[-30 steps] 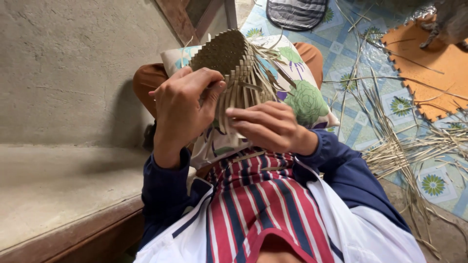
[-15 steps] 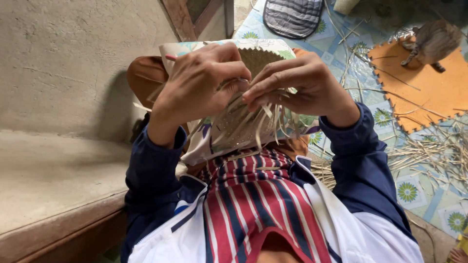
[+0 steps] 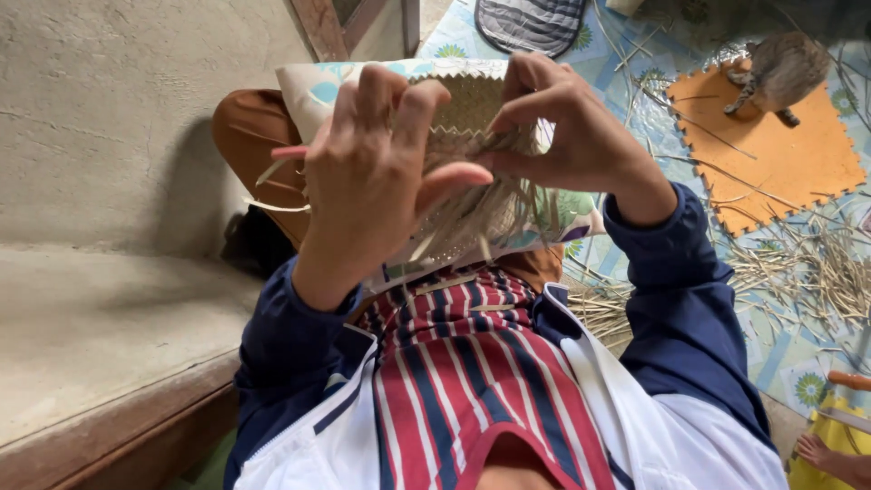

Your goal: A person is weaving a small basket using dried plant fibers, interlacing them to build the walls and using scissors to trim excess material.

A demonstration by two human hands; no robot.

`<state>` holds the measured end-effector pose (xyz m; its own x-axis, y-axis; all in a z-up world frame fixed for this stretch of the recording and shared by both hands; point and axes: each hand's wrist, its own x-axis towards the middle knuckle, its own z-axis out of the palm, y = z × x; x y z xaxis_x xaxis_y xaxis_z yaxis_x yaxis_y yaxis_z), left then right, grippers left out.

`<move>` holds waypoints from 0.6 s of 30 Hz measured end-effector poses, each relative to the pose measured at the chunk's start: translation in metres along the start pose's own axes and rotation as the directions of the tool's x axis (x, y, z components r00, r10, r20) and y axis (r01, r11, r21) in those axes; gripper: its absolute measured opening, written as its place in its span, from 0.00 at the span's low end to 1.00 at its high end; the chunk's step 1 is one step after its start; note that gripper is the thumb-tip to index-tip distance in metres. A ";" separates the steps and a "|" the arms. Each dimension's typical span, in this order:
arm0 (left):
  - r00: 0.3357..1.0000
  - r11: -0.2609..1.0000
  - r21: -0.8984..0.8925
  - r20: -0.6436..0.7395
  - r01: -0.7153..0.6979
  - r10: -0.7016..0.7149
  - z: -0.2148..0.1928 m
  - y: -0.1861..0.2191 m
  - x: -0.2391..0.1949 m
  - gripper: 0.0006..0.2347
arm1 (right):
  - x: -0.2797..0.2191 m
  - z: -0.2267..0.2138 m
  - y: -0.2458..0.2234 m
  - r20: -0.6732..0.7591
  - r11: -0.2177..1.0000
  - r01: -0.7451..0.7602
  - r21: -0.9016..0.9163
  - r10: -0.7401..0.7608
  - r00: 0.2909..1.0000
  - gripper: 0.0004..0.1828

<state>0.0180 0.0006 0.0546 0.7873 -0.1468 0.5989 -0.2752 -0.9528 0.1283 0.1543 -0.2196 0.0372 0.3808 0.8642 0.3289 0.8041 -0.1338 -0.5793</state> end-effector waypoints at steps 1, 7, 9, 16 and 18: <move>1.000 1.000 -0.001 0.003 0.003 -0.003 0.001 0.006 -0.005 0.29 | 0.000 0.002 0.004 0.002 1.000 -0.001 0.003 0.001 1.000 0.12; 0.993 0.994 -0.107 -0.107 0.033 -0.045 -0.005 0.024 -0.020 0.07 | 0.004 0.007 -0.011 -0.200 0.965 -0.069 0.254 0.122 0.972 0.08; 0.989 0.990 -0.136 -0.149 -0.022 0.002 0.005 0.021 -0.024 0.13 | 0.005 0.010 -0.013 -0.186 0.972 -0.052 0.229 0.096 0.978 0.10; 0.998 0.991 -0.125 -0.043 0.045 -0.050 0.013 0.020 -0.021 0.11 | 0.010 0.015 -0.015 -0.104 0.938 -0.035 0.344 0.075 0.992 0.10; 0.996 0.982 -0.183 -0.067 0.045 -0.058 0.017 0.020 -0.023 0.08 | 0.011 0.015 -0.017 -0.112 0.950 -0.038 0.311 0.077 0.991 0.09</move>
<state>0.0038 -0.0193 0.0294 0.7633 -0.0736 0.6418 -0.3363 -0.8935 0.2975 0.1376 -0.2009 0.0395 0.4902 0.7914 0.3654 0.6070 -0.0090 -0.7947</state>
